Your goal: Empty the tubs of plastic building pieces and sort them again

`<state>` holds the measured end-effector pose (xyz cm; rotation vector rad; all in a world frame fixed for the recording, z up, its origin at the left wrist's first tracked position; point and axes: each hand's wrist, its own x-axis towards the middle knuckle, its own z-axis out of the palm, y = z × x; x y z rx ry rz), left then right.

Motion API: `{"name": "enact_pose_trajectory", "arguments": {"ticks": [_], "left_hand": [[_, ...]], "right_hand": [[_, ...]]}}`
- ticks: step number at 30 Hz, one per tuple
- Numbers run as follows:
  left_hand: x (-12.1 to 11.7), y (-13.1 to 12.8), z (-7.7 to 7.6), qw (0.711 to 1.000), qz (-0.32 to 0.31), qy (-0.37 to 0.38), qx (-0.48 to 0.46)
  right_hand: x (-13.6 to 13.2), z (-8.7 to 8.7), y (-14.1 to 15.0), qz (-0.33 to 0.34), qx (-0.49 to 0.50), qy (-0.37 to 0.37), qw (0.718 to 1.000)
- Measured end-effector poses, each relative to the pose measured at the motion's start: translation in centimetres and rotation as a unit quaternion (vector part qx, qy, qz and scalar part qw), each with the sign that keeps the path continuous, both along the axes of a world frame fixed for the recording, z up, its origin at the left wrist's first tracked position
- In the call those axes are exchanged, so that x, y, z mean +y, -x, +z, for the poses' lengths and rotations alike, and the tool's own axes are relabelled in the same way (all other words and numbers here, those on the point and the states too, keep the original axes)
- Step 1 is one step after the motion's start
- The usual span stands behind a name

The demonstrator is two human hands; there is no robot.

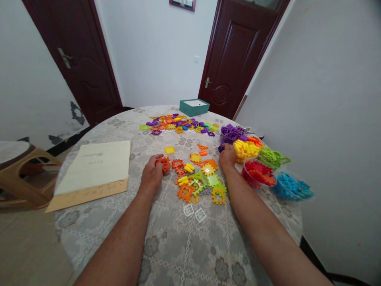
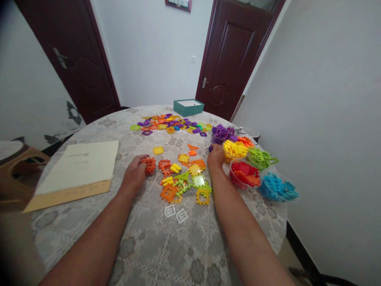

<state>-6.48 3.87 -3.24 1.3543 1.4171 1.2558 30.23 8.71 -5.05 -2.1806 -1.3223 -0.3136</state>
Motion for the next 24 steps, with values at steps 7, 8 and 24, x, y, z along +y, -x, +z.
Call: {"name": "enact_pose_trajectory", "arguments": {"ticks": [7,8,24], "left_hand": [[-0.2,0.1,0.1,1.000,0.001,-0.006,0.012],[-0.2,0.2,0.0,1.000,0.001,-0.009,0.012],[-0.3,-0.3,0.6,0.999,0.003,0.016,-0.036]], "right_hand": [[0.1,-0.7,-0.4,0.009,0.013,0.001,1.000],[0.0,-0.8,-0.4,0.010,0.015,0.001,1.000],[-2.1,1.2,6.1,0.245,0.020,0.098,0.964]]}}
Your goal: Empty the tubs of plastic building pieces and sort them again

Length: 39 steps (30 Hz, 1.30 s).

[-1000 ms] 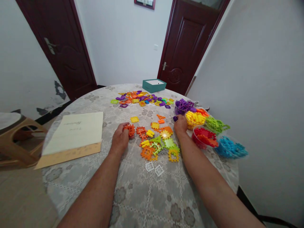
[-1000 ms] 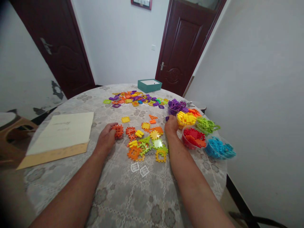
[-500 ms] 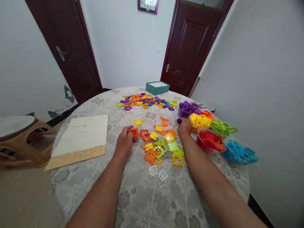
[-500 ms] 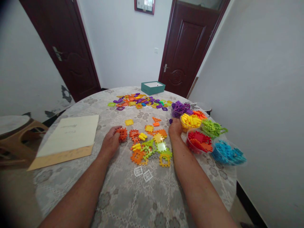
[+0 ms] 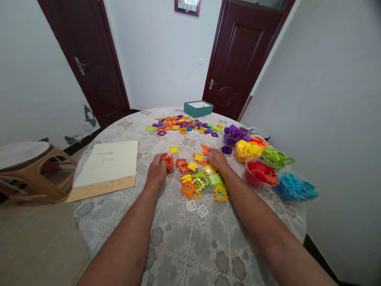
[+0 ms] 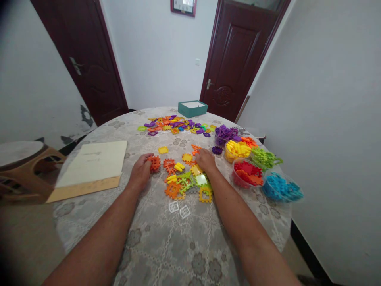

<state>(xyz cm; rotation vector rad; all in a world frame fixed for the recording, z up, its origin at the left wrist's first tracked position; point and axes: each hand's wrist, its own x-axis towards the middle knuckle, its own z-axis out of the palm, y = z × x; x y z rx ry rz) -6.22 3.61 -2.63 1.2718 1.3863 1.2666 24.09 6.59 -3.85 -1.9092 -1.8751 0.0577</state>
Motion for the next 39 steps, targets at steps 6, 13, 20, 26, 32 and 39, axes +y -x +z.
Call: {"name": "enact_pose_trajectory", "arguments": {"ticks": [6,13,20,26,32,39], "left_hand": [[-0.3,0.1,0.3,0.998,-0.008,-0.016,0.068],[-0.2,0.2,-0.1,0.994,-0.005,-0.036,0.101],[-0.3,0.1,0.1,0.994,-0.006,-0.031,0.103],[-0.3,0.2,0.0,0.993,-0.005,-0.041,0.113],[-0.3,0.3,0.1,0.991,-0.012,-0.043,0.122],[-0.6,0.2,1.1,0.988,-0.032,-0.046,0.141]], "right_hand": [[-1.2,1.2,3.5,0.117,0.019,0.043,0.992],[-4.4,3.9,4.0,0.283,0.139,0.077,0.946],[-10.3,3.9,0.7,0.218,0.016,0.004,0.976],[-14.3,0.5,1.3,0.193,-0.037,0.025,0.980],[-14.4,-0.3,2.3,0.169,-0.016,-0.014,0.985],[-14.2,0.0,2.2,0.165,0.013,-0.010,0.986]]}}
